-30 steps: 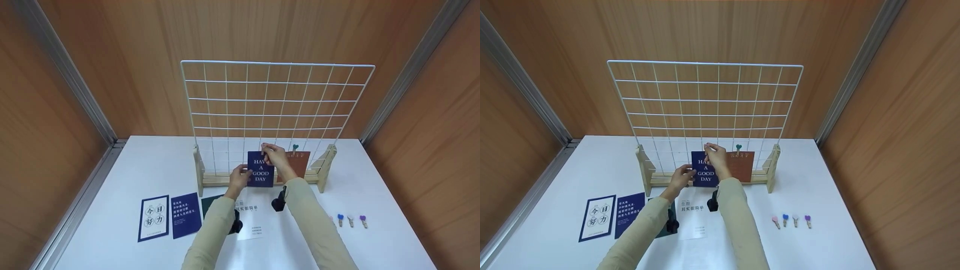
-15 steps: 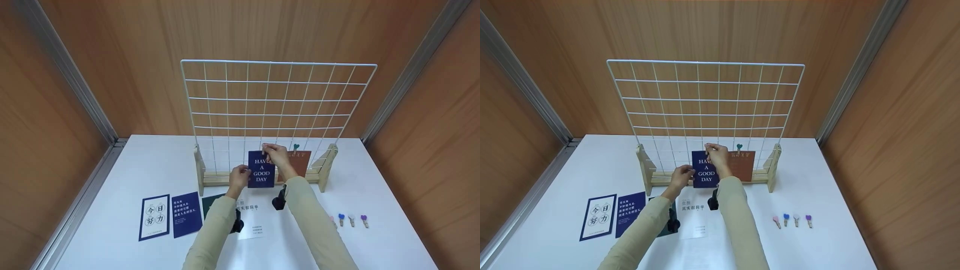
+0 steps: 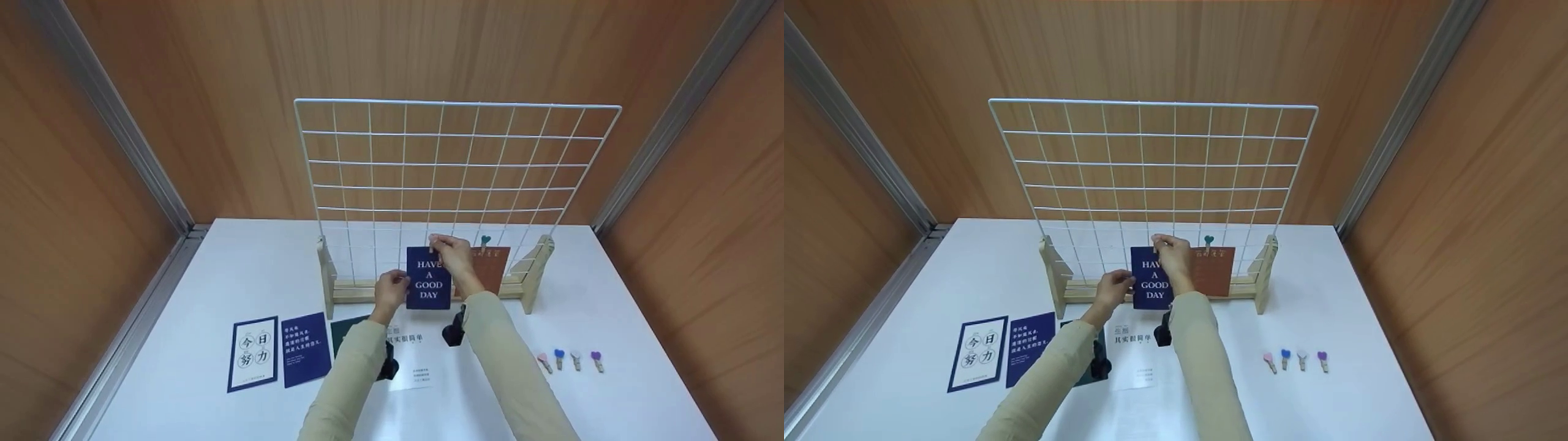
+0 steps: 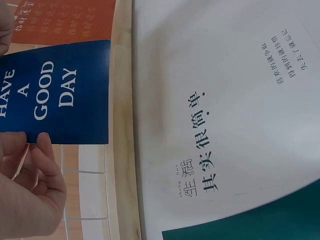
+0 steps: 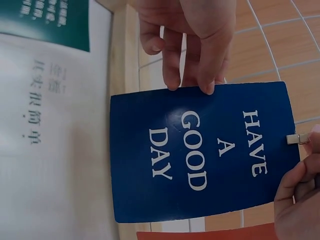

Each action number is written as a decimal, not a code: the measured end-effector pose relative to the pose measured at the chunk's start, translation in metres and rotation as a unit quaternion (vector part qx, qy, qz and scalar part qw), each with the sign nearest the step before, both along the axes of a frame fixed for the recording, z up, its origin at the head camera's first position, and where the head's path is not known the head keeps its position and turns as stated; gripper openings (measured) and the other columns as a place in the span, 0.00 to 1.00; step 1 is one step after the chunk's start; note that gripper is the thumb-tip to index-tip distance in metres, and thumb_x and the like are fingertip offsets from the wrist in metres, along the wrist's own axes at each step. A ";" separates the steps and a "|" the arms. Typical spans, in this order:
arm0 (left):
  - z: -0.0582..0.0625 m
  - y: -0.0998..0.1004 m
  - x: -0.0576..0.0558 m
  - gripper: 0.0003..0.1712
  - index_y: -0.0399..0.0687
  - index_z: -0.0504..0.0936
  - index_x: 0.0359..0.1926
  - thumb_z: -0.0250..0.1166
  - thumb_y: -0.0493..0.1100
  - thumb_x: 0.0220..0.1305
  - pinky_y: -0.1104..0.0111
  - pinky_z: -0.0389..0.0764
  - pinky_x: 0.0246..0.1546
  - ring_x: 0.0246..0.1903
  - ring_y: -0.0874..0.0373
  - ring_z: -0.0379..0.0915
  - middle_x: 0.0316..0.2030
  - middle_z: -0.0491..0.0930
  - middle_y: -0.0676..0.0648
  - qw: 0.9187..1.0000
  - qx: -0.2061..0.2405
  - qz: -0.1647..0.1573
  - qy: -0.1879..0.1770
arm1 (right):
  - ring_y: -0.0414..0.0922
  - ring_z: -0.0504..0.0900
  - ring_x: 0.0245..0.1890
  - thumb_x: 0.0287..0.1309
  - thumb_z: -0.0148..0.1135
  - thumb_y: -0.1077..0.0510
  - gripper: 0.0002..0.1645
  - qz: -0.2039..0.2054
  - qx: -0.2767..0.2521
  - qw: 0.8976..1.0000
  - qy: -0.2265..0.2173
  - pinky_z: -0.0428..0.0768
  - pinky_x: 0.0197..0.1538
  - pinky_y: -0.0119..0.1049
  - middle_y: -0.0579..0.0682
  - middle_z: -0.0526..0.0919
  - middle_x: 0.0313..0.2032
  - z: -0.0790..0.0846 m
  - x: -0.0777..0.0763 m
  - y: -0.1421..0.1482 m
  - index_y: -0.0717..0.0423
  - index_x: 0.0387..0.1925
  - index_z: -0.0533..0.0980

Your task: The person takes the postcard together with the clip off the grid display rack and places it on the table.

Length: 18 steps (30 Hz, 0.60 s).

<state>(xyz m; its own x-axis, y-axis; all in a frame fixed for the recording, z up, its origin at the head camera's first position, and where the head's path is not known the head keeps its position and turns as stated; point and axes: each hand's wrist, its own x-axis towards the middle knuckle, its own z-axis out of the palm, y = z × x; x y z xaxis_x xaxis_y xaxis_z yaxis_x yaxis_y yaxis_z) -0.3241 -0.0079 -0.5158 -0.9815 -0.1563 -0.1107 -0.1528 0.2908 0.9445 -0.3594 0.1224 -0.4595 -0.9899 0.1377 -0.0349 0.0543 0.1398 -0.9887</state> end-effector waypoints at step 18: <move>0.002 -0.001 0.004 0.09 0.34 0.78 0.39 0.56 0.34 0.59 0.72 0.75 0.28 0.28 0.57 0.74 0.28 0.76 0.45 1.000 0.001 -0.007 0.007 | 0.41 0.69 0.23 0.55 0.58 0.57 0.12 -0.004 0.038 0.998 0.052 0.66 0.26 0.30 0.52 0.76 0.25 0.000 0.004 0.000 0.61 0.37 0.80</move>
<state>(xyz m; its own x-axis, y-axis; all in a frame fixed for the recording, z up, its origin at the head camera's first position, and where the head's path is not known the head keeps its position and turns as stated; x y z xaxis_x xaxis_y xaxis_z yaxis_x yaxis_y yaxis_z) -0.3199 -0.0085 -0.5140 -0.9850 -0.1420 -0.0975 -0.1358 0.2916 0.9468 -0.3554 0.1228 -0.4598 -0.9864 0.1445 0.0781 -0.0457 0.2155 -0.9754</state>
